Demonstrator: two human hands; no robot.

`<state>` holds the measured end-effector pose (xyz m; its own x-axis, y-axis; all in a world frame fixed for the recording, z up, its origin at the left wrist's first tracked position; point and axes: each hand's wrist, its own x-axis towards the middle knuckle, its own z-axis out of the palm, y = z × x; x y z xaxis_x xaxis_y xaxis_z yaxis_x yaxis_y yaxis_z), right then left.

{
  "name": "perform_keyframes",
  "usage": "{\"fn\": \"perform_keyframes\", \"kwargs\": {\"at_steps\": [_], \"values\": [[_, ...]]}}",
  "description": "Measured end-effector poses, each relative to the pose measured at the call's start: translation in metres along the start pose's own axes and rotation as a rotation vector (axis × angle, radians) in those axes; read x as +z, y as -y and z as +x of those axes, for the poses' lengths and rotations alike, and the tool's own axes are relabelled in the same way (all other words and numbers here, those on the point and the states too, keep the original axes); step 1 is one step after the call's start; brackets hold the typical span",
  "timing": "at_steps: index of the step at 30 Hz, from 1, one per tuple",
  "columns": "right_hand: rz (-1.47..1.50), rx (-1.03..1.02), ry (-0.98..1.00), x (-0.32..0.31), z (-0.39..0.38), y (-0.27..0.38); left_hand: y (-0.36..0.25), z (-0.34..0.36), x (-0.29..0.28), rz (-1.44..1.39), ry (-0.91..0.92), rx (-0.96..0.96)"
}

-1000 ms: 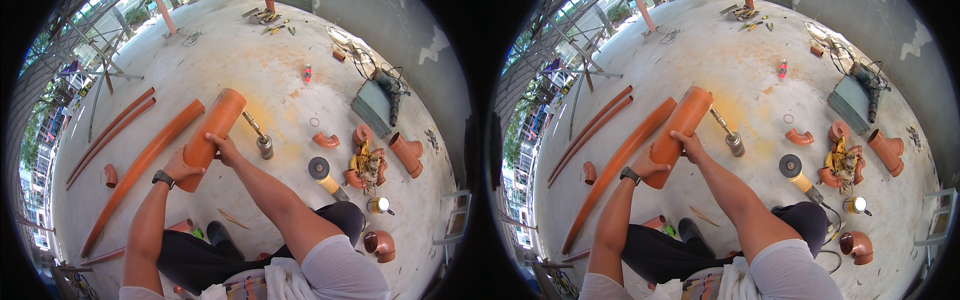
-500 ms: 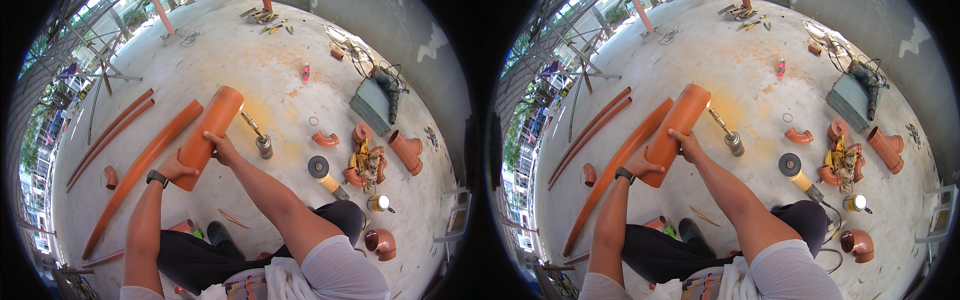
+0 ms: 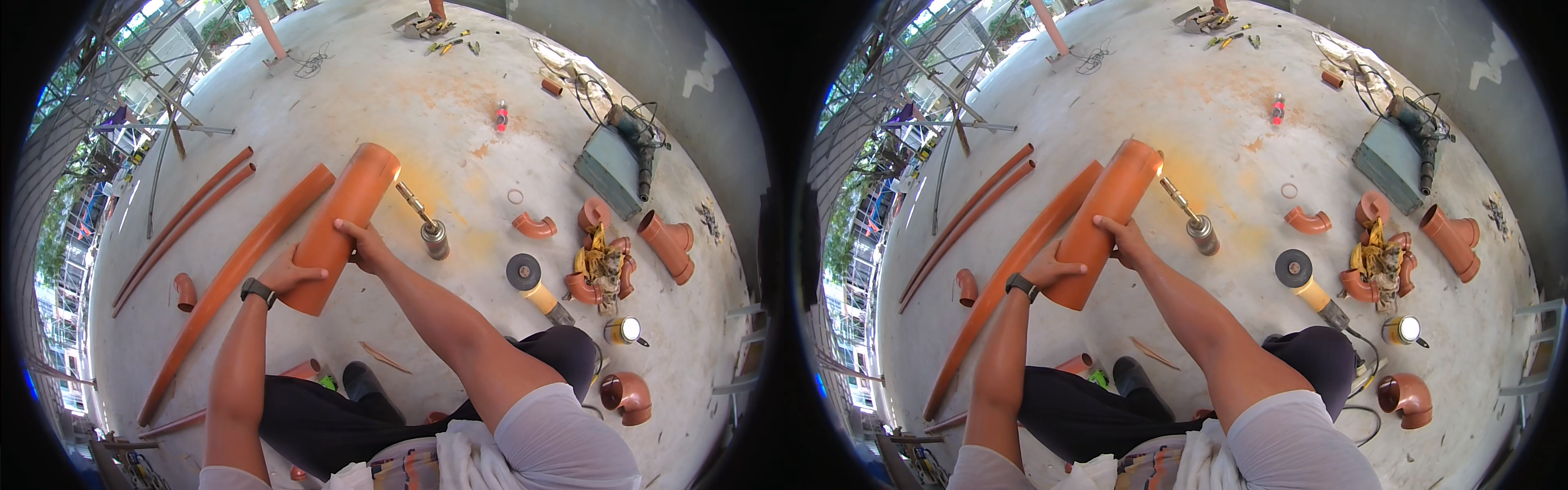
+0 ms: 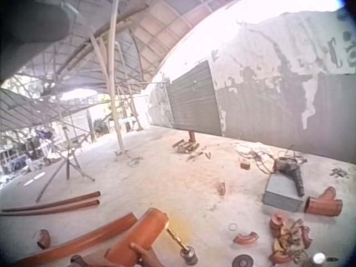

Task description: The person uses a blowtorch to heat the end of an orange PVC pipe, then inserts a smaller pipe fitting into the heated section to join them. The person repeats this process with another pipe segment.

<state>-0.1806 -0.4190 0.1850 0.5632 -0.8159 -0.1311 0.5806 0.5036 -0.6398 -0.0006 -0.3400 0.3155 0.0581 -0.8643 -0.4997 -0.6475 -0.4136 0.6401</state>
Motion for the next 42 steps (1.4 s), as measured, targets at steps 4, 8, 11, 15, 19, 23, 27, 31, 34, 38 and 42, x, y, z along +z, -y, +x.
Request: {"fn": "perform_keyframes", "kwargs": {"at_steps": [4, 8, 11, 15, 19, 23, 27, 31, 34, 38, 42], "values": [[0.009, 0.010, 0.038, 0.001, 0.004, -0.007, 0.048, 0.011, -0.021, -0.332, 0.197, 0.005], [0.047, -0.021, 0.073, -0.004, 0.005, -0.008, 0.055, 0.019, -0.016, -0.388, 0.233, 0.019], [0.023, -0.006, 0.070, -0.004, 0.006, -0.005, 0.043, 0.019, -0.020, -0.265, 0.182, -0.020], [0.012, -0.018, 0.035, 0.000, 0.002, -0.006, 0.019, 0.003, -0.016, 0.065, -0.007, 0.006], [0.011, -0.013, 0.025, 0.011, -0.001, -0.001, 0.009, -0.005, -0.013, 0.315, -0.181, 0.042], [0.020, -0.044, -0.009, 0.013, -0.002, 0.001, -0.005, -0.007, 0.008, 0.623, -0.365, 0.010], [0.007, -0.050, 0.002, 0.011, -0.002, 0.005, -0.014, -0.009, 0.019, 0.703, -0.396, -0.028], [-0.001, -0.036, 0.027, 0.007, 0.003, 0.003, 0.003, -0.004, -0.002, 0.304, -0.164, 0.011], [0.004, -0.008, 0.047, 0.000, 0.002, -0.003, 0.029, 0.003, -0.016, -0.142, 0.096, -0.023], [0.009, 0.018, 0.078, 0.000, -0.001, -0.009, 0.054, 0.004, -0.019, -0.322, 0.181, -0.005], [0.047, 0.016, 0.132, -0.004, -0.004, -0.021, 0.052, 0.001, -0.016, -0.180, 0.150, 0.042]]}}
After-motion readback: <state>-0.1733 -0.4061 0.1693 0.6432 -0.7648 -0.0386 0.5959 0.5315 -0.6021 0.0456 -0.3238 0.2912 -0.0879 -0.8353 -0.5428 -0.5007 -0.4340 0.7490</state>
